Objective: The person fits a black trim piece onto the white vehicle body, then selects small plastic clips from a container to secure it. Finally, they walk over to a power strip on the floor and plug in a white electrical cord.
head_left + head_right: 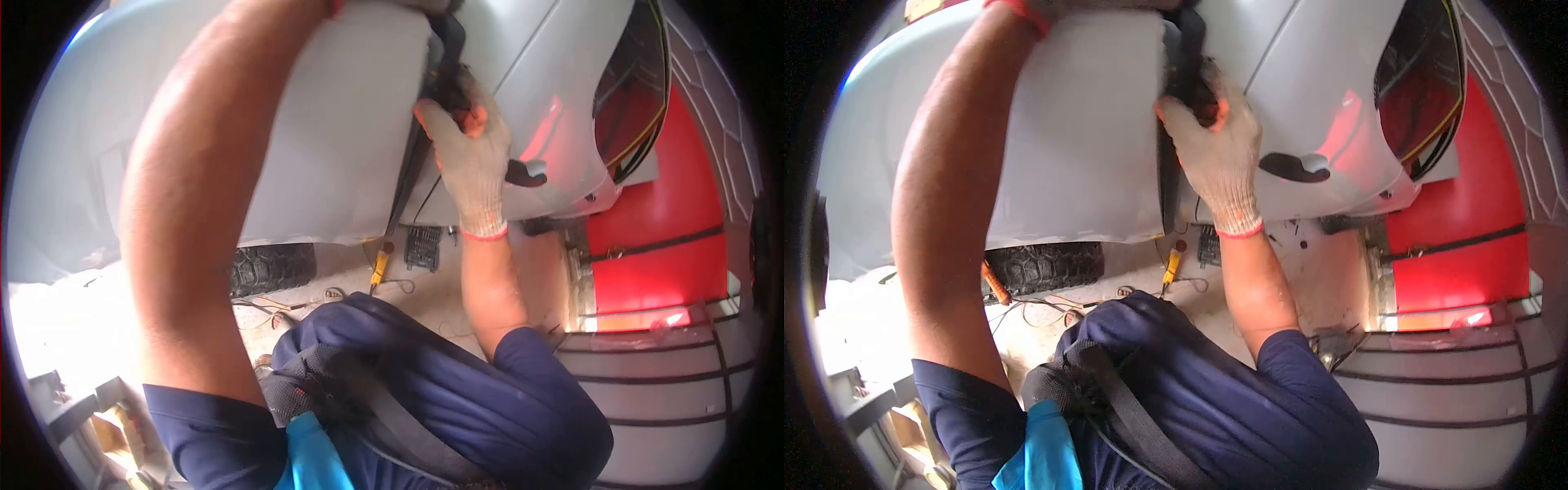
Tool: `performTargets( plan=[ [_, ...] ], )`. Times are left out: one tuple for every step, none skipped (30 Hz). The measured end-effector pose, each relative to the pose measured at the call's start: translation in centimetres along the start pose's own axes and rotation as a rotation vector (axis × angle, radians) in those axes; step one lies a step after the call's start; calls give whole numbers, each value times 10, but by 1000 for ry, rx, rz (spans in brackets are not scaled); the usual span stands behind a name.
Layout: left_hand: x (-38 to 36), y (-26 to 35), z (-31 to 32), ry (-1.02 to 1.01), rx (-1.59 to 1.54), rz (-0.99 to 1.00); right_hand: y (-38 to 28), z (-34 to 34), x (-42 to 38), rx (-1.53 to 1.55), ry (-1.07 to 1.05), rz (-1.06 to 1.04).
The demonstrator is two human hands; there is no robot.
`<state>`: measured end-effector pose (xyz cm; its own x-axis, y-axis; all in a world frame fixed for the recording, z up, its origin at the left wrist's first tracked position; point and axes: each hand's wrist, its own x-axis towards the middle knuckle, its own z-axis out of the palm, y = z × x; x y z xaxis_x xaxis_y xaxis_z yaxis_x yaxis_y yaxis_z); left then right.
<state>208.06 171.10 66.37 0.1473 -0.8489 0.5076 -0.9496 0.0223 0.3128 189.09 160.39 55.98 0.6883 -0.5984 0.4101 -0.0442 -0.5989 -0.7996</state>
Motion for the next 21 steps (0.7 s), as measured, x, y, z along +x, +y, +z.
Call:
performTargets(
  plan=[
    [5, -3, 5, 13, 62, -16, 0, 3, -1, 2, 49, -11],
    [9, -8, 12, 73, 131, 27, -3, 5, -1, 3, 30, -28],
    [13, -12, 22, 129, 126, 31, -5, 5, -1, 12, 35, -24],
    [10, -6, 23, 180, 116, 40, -6, 5, -2, 19, 46, -14],
    [4, -4, 21, 180, 79, 45, 0, 5, -2, 49, 39, -47],
    [1, -3, 17, 187, 77, 45, 9, 4, 0, 44, 37, -51],
    [-1, -1, 15, 195, 17, 103, 19, 2, 3, 132, 43, -64],
    [0, -1, 15, 201, -41, 163, 23, 0, 5, 221, 52, -78],
    [3, -3, 16, 203, -43, 170, 23, -3, 6, 218, 57, -81],
    [6, -4, 18, 180, -57, 141, 20, -7, 5, 234, -2, -66],
    [5, 0, 17, 157, -73, 110, 19, -11, 4, 248, -63, -51],
    [2, 4, 13, 162, -76, 115, 20, -14, 4, 242, -60, -54],
    [0, 5, 8, 107, -108, 93, 22, -16, 5, 284, -54, -40],
    [-5, 8, 2, 53, -140, 69, 22, -17, 5, 325, -49, -25],
    [-7, 8, 0, 59, -143, 71, 18, -18, 6, 319, -50, -29],
    [-9, 7, -2, 37, -196, 109, 14, -18, 5, 371, -58, -51],
    [-10, 6, -2, 16, -250, 149, 11, -19, 6, 420, -65, -73],
    [-14, 5, 2, 23, -257, 153, 12, -23, 10, 409, -66, -74],
    [-18, 5, 8, 144, -224, 213, 14, -30, 15, 391, -139, -69],
    [-23, 8, 12, 268, -190, 268, 16, -37, 20, 371, -215, -62],
    [-26, 11, 13, 278, -198, 261, 19, -43, 22, 359, -225, -59]
  ],
)
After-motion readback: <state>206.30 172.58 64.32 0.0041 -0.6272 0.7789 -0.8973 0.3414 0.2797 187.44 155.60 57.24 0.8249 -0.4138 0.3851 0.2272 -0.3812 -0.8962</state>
